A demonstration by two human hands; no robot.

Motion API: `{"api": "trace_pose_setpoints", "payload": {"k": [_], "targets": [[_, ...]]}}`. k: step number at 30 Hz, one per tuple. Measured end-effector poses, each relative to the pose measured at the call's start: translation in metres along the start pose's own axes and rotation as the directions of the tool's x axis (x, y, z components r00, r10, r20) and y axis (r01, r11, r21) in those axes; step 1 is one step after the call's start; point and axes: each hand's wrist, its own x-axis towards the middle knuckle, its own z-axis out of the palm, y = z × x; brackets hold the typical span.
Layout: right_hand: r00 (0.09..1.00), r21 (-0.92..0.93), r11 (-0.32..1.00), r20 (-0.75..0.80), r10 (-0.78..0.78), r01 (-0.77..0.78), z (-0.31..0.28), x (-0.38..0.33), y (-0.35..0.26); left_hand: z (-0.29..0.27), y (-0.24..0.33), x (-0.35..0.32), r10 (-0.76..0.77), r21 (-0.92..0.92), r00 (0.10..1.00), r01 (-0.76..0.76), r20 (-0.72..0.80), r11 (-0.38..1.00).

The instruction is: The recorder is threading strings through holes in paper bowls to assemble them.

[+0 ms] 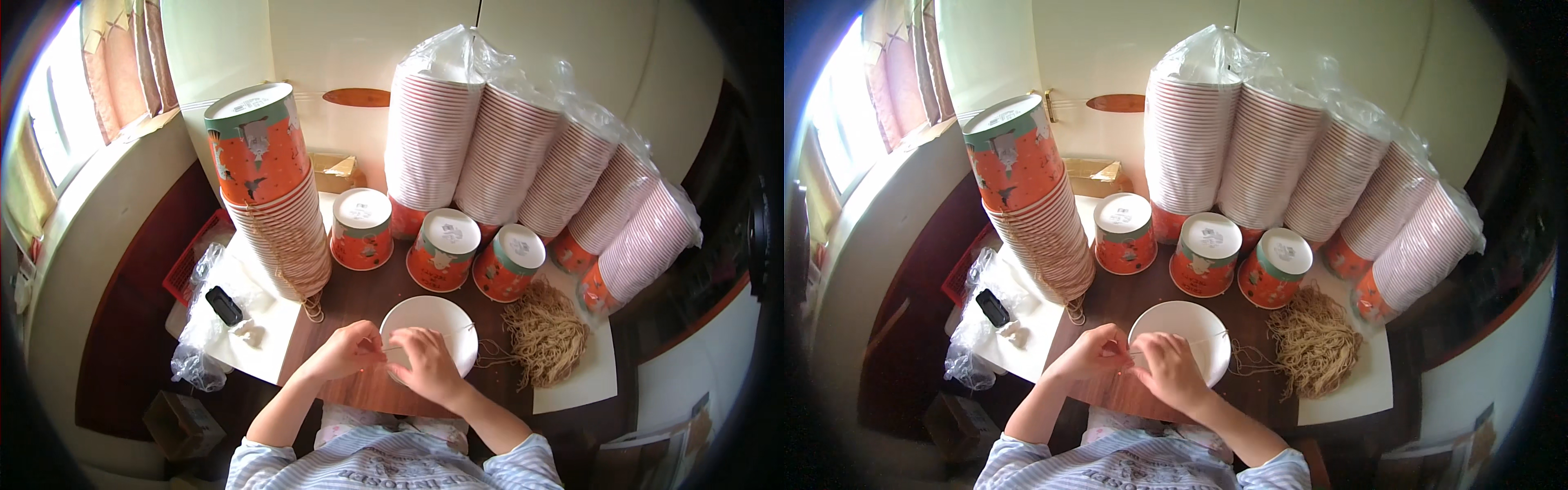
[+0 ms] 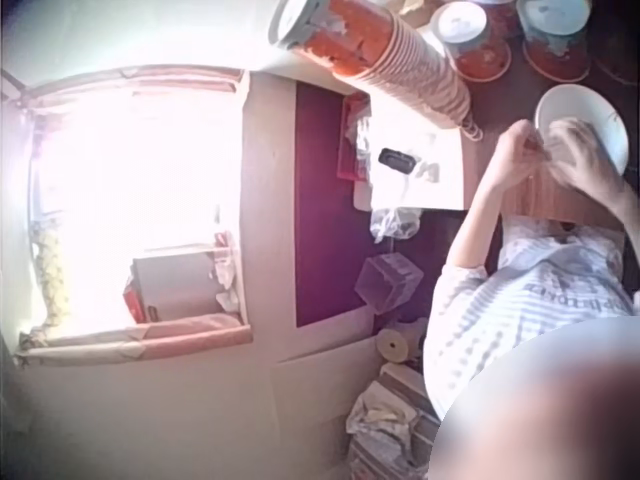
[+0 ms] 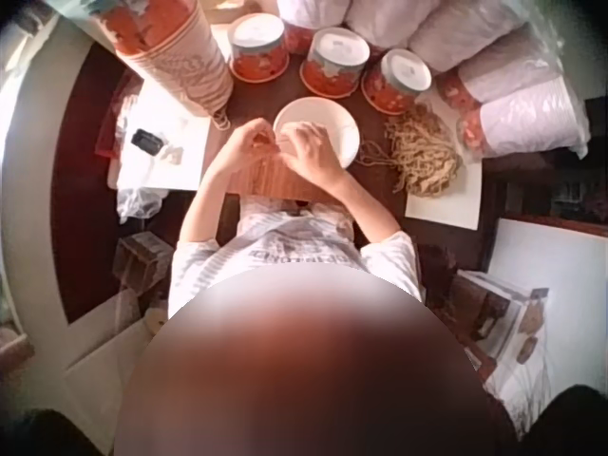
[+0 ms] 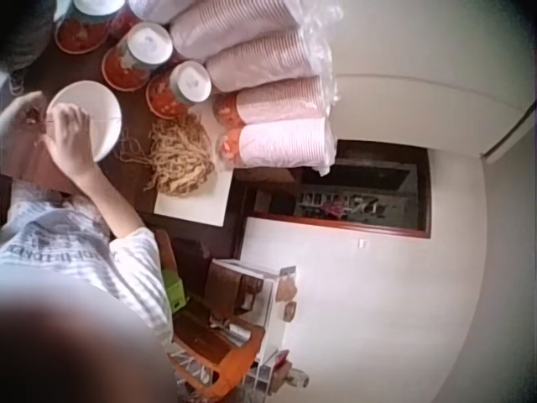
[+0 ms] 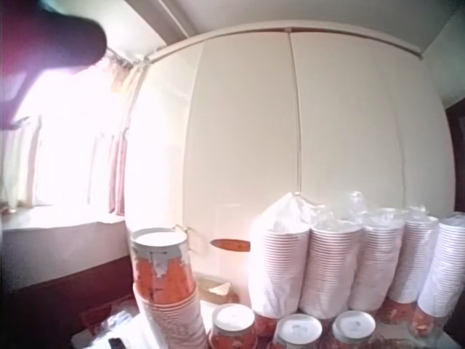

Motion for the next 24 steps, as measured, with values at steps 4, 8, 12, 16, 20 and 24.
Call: {"api": "trace_pose_setpoints", "payload": {"k": [4, 8, 12, 16, 20, 24], "targets": [[0.987, 0.295, 0.948, 0.135, 0.085, -0.122, 0.017, 0.004, 0.019, 0.004, 0.025, -0.001, 0.055, 0.17, 0.998, -0.055, 0.004, 0.984], [0.983, 0.327, 0.931, 0.135, 0.122, -0.16, 0.018, 0.007, 0.012, 0.006, 0.031, -0.004, 0.173, 0.339, 0.985, -0.164, 0.006, 0.926], [0.983, 0.295, 0.938, 0.069, 0.168, -0.181, 0.017, 0.009, 0.005, 0.008, 0.031, -0.005, 0.285, 0.425, 0.958, -0.27, 0.029, 0.864], [0.993, 0.216, 0.969, 0.011, 0.119, -0.119, 0.017, 0.008, 0.005, 0.006, 0.032, -0.005, 0.181, 0.259, 0.984, -0.174, -0.002, 0.95], [0.996, 0.185, 0.98, -0.025, 0.082, -0.076, 0.015, 0.008, 0.005, 0.006, 0.034, -0.007, 0.067, 0.081, 0.997, -0.063, -0.043, 0.995], [0.966, 0.334, 0.907, 0.059, 0.252, -0.257, 0.017, 0.003, 0.015, 0.009, 0.009, -0.015, 0.218, 0.21, 0.961, -0.182, -0.167, 0.961]]}}
